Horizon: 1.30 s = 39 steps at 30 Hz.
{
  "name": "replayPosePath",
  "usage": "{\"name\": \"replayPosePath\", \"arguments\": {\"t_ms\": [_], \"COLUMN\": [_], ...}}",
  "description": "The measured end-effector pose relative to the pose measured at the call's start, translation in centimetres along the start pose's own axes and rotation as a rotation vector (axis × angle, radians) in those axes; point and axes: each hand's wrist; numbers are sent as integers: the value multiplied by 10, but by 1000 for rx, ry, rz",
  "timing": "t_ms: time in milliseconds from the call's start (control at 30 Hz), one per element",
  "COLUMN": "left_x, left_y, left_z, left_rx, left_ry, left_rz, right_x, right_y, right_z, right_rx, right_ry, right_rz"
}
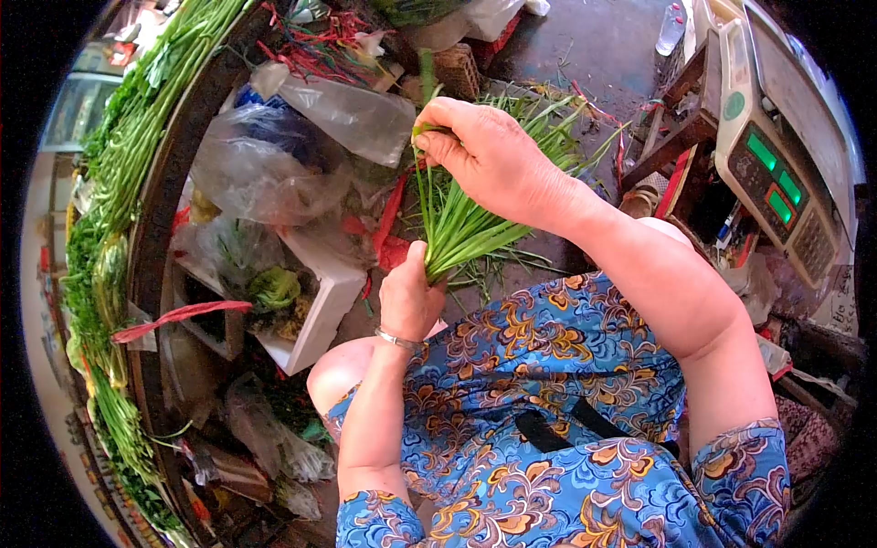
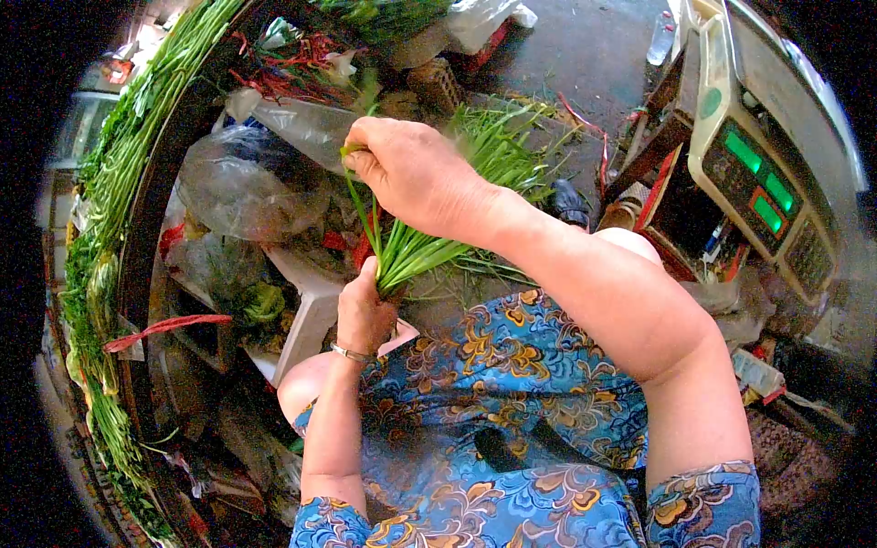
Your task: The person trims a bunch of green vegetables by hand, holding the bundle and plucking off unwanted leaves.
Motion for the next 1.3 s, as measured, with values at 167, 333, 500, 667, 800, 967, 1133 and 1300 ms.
{"name": "replayPosePath", "arguments": {"t_ms": [167, 333, 500, 667, 800, 967, 1133, 1300], "left_x": [1, 9, 9, 1, 0, -10, -33, -31], "left_y": [1, 5, 8, 14, 15, 18, 21, 21], "left_z": [2, 10, 7, -10, -14, -15, -17, -13], "left_rx": [-17, 4, 299, 406, 412, 462, 338, 286], "left_ry": [-28, -202, -1032, -1207, -1398, -1532, -1523, -1574], "left_rz": [8, 20, -371, -539, -511, -449, -328, -271], "right_x": [1, 8, 9, 9, 6, 1, 5, 3], "right_y": [2, -2, 5, 5, 8, 7, 3, 0], "right_z": [0, 4, -10, -7, -4, 10, 35, 44], "right_rx": [215, 238, 245, 55, -80, -135, -107, -54], "right_ry": [485, 958, 880, 1054, 1163, 1362, 1493, 1696], "right_rz": [248, 363, 343, 435, 495, 568, 691, 708]}}
Point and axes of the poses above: each hand's wrist, its own y-axis towards the middle knuckle, its own z-axis out of the palm, x = y × z, and after that the axes turned 11 degrees about y, right-handed
